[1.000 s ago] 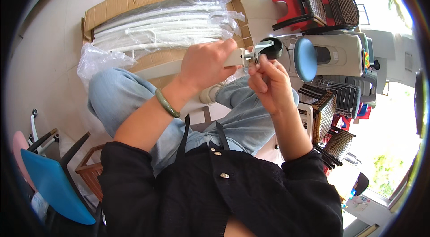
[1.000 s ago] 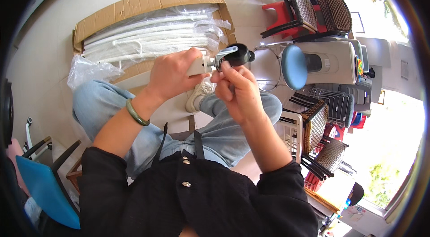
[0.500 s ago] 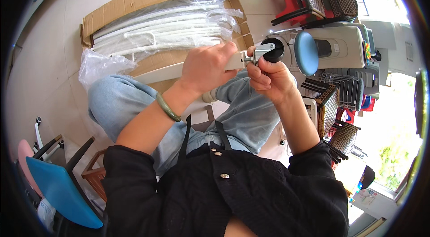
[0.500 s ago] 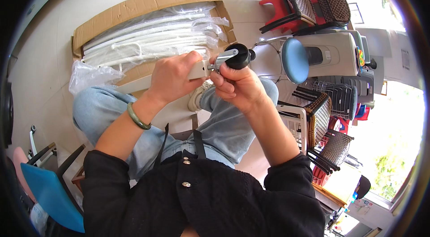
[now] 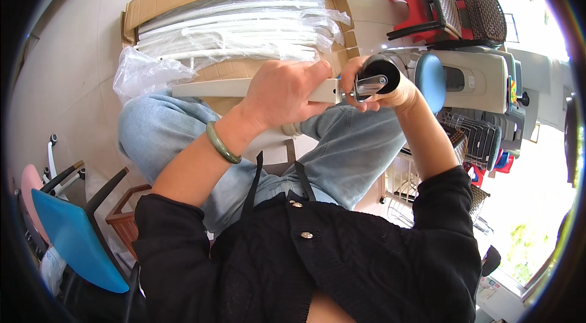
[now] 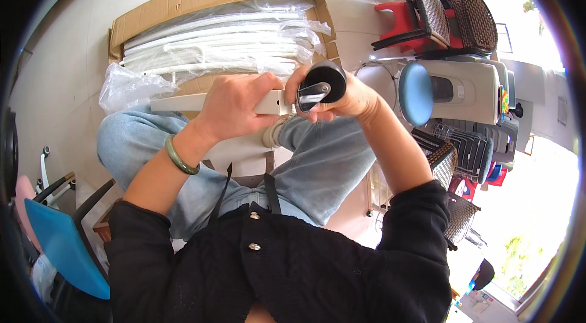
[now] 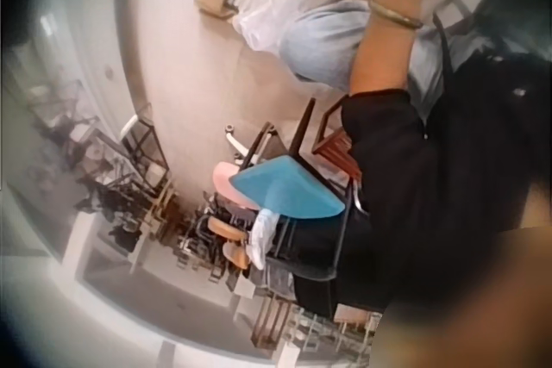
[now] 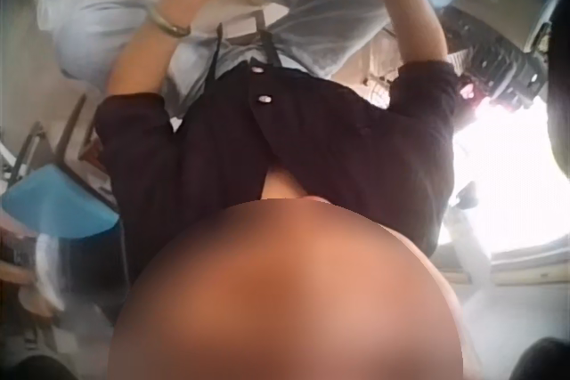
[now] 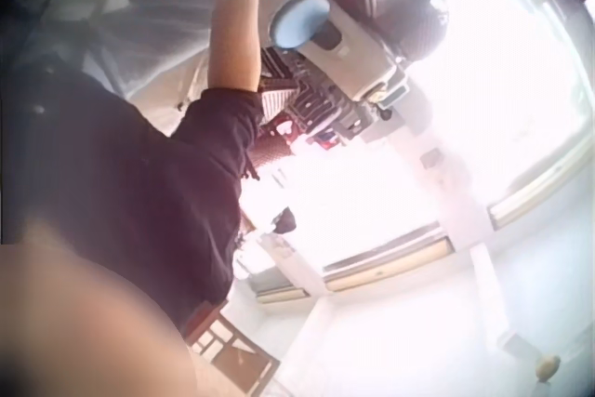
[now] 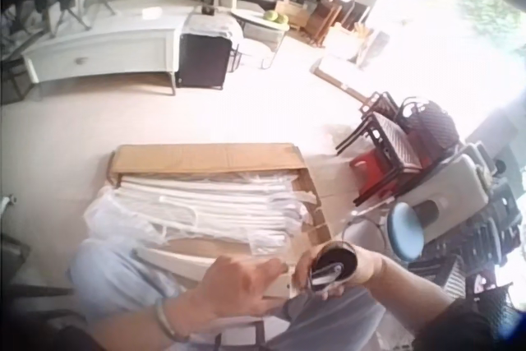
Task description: The person assembles a white metal chair frame by attaching casters to the leg ends. They insert bolts through the leg holes, secure the casters, and tighten the fasteners by hand. The person handles multiple legs and casters one at a time, rotating the frame to access each attachment point.
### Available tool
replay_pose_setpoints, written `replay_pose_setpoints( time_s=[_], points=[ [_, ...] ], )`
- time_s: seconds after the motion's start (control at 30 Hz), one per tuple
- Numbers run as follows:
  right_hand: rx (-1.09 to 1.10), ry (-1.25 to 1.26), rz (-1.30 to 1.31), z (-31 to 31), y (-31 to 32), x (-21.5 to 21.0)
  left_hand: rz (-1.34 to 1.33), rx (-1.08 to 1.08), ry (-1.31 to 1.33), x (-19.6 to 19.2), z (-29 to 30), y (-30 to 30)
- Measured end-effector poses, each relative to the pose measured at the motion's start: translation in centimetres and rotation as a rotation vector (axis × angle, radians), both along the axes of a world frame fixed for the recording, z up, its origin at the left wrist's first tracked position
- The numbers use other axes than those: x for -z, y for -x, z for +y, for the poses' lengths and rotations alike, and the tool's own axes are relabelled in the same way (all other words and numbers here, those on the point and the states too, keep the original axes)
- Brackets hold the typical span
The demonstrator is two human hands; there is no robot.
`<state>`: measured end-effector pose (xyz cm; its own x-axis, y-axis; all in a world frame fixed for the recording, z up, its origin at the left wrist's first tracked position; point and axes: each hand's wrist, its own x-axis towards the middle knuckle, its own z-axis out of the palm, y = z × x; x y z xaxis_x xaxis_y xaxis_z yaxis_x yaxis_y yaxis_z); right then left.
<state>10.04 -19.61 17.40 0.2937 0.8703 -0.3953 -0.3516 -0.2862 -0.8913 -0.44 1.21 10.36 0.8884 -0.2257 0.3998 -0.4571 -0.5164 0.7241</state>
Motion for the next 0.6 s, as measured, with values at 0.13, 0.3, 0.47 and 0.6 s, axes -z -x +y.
replay_pose_setpoints(
  time_s=[0.13,0.3,0.47,0.6],
  points=[
    [0.150,-0.075,0.110,-0.5,1.7,0.4,-0.024,-0.083,0.048,-0.2,-0.7,0.0],
    [0.017,-0.006,-0.049,-1.1,0.5,0.0,-0.015,-0.009,0.033,-0.4,-0.8,0.2],
    [-0.006,0.014,-0.164,-0.4,0.7,-0.7,0.006,0.010,0.004,-0.2,-0.3,0.1],
    [0.232,-0.110,0.243,-1.2,3.2,0.8,-0.012,-0.031,0.022,-0.3,-0.4,0.2]
  ],
)
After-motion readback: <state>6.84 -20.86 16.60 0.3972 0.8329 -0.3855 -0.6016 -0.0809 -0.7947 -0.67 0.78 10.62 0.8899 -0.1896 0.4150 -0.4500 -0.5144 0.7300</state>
